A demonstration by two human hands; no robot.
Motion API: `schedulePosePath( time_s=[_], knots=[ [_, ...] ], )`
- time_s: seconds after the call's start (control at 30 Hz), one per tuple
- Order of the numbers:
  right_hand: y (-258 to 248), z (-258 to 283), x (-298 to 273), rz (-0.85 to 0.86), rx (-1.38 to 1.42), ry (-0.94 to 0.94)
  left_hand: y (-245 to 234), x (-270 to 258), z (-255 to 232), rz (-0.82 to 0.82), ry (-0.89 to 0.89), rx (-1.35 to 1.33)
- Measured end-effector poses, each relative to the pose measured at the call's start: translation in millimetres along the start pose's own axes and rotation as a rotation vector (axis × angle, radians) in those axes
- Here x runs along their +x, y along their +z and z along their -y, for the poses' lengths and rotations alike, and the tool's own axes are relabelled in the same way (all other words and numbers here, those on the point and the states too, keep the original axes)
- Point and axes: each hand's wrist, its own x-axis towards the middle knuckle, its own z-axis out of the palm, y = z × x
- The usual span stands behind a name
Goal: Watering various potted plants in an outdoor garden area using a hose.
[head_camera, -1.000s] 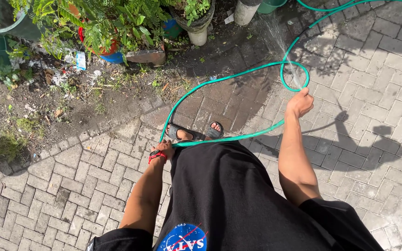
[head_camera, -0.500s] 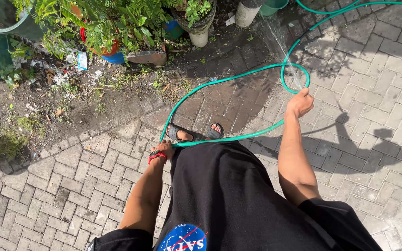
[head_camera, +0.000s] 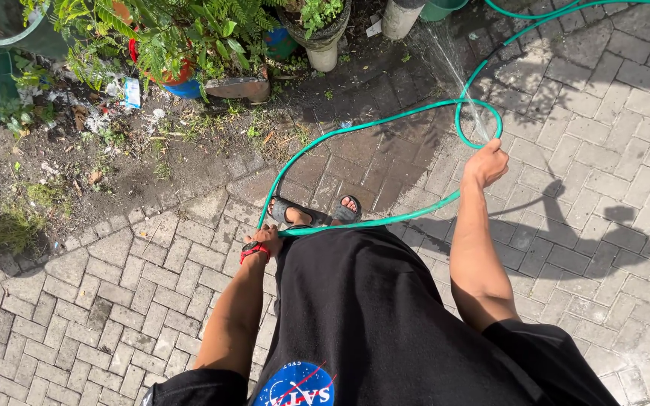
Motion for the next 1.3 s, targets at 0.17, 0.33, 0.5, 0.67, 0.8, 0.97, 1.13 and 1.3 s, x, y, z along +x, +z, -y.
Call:
schedulePosePath(
  time_s=[0.17, 0.33, 0.5, 0.67, 0.8, 0.97, 1.13, 1.3],
  knots=[
    [2, 0, 4, 0.007, 0.002, 0.019, 4, 2, 0, -0.021, 0.000, -0.012],
    [7, -4, 10, -0.004, 0.014, 0.025, 5, 0, -1, -0.024, -0.002, -0.007],
    [3, 1, 9, -0.007, 0.004, 0.026, 4, -3, -1, -0.028, 0.013, -0.016],
    [-2, 3, 7, -0.005, 0.006, 0.036, 7, 1, -1, -0.036, 0.027, -0.017],
    [1, -2, 10, -0.020, -0.006, 0.018, 4, 1, -1, -0.046, 0.021, -0.029],
    [7, -5, 12, -0.044, -0.021, -0.027, -15, -5, -11, -0.053, 0.017, -0.046],
    [4, 6, 11, -0.002, -0.010, 0.026, -30, -2, -19, -0.045, 0.038, -0.063],
    [11, 9, 18, 0.005, -0.046, 0.017, -35, -1, -27, -0.061, 0.048, -0.156]
  ],
)
